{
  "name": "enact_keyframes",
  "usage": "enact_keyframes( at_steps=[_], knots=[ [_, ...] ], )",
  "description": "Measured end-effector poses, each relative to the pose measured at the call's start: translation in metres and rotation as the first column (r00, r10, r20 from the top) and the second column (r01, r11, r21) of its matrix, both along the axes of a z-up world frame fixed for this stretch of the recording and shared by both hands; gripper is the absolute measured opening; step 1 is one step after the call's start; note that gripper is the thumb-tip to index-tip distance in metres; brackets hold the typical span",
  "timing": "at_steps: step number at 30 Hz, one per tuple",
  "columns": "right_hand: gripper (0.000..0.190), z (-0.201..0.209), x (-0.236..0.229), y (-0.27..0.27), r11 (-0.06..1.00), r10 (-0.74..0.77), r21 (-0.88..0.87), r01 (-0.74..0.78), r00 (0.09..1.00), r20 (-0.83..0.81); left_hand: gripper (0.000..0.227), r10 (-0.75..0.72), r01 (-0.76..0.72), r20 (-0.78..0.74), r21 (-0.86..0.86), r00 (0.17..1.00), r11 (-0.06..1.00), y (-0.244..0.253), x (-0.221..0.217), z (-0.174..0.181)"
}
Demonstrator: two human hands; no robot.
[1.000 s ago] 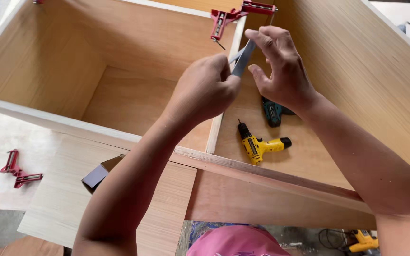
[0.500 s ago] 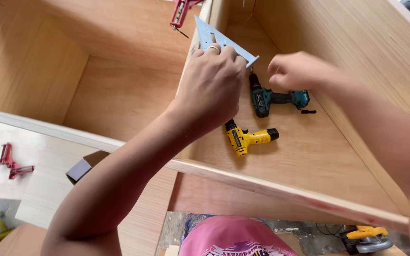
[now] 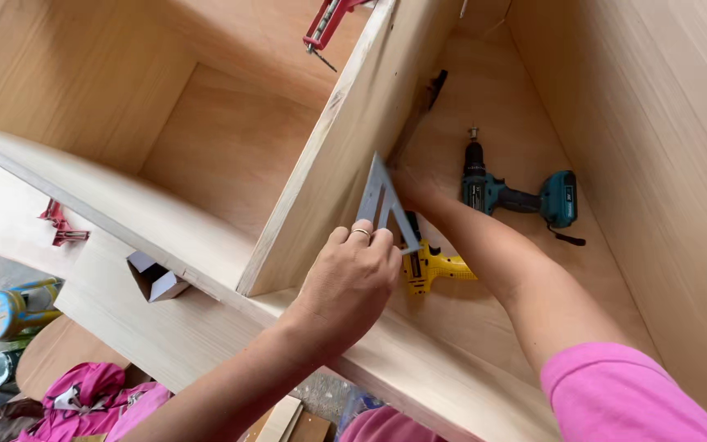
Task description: The person assembles a wooden cabinet by using power drills to drive screws into the panels, checking alignments with a speed square, and securing the wooden pieces with red clamps.
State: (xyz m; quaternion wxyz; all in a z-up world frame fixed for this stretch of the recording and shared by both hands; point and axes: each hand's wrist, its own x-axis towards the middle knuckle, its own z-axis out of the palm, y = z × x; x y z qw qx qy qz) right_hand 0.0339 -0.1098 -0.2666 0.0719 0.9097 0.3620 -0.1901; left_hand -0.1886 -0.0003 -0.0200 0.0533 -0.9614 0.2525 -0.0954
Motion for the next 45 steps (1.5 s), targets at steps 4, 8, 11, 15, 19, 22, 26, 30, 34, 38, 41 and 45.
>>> enact_keyframes(
  at_steps=[4, 8, 11, 15, 19, 22, 26, 30, 34, 38, 41, 45],
  knots=[
    [0.048, -0.072, 0.016, 0.008, 0.998, 0.031, 0.047, -0.034, 0.997, 0.070, 0.007, 0.014, -0.018, -0.077, -0.045, 0.997, 0.999, -0.005, 0.003, 0.004],
    [0.030, -0.074, 0.016, -0.005, 0.978, 0.150, 0.107, -0.177, 0.963, 0.225, 0.005, -0.020, 0.012, -0.092, -0.088, 0.996, 0.996, -0.006, 0.005, 0.005],
    [0.032, -0.027, -0.010, 0.007, 0.900, -0.251, 0.296, 0.320, 0.935, -0.250, 0.008, 0.006, -0.020, -0.140, -0.104, 0.990, 0.994, -0.005, 0.003, 0.003],
    [0.027, -0.036, -0.014, 0.020, 0.837, -0.416, 0.220, 0.501, 0.844, -0.339, 0.015, 0.045, -0.064, -0.174, -0.106, 0.984, 0.992, -0.006, 0.003, -0.003],
    [0.050, -0.041, 0.000, 0.028, 0.704, -0.596, 0.226, 0.673, 0.733, -0.326, 0.016, 0.035, -0.056, -0.194, -0.101, 0.980, 0.993, -0.005, 0.004, -0.002],
    [0.056, 0.006, 0.006, 0.031, 0.478, -0.710, 0.235, 0.846, 0.530, -0.464, 0.013, 0.046, -0.065, -0.203, -0.086, 0.978, 0.994, -0.004, 0.004, -0.004],
    [0.065, 0.000, 0.051, 0.020, 0.310, -0.657, 0.385, 0.869, 0.488, -0.575, 0.013, 0.036, -0.061, -0.223, -0.110, 0.974, 0.992, -0.002, 0.005, -0.002],
    [0.043, 0.018, 0.080, -0.040, 0.607, -0.635, 0.384, 0.696, 0.715, -0.291, 0.013, 0.041, -0.062, -0.259, -0.072, 0.965, 0.995, -0.003, 0.003, -0.002],
    [0.035, -0.040, 0.113, -0.103, 0.720, -0.641, 0.424, 0.549, 0.761, 0.102, 0.012, 0.051, -0.068, -0.208, -0.077, 0.977, 0.995, -0.003, 0.006, 0.007],
    [0.048, -0.061, 0.095, -0.087, 0.770, -0.569, 0.373, 0.517, 0.822, 0.034, 0.015, 0.067, -0.077, -0.145, -0.067, 0.987, 0.995, -0.004, 0.006, 0.011],
    [0.048, -0.075, 0.069, -0.034, 0.779, -0.314, 0.501, 0.377, 0.926, -0.209, 0.015, 0.066, -0.074, -0.140, -0.052, 0.988, 0.996, -0.005, 0.006, 0.008],
    [0.058, -0.035, 0.060, 0.010, 0.915, -0.241, 0.301, 0.269, 0.962, -0.126, 0.012, 0.073, -0.087, -0.192, -0.067, 0.979, 0.994, -0.003, 0.006, 0.008]
  ],
)
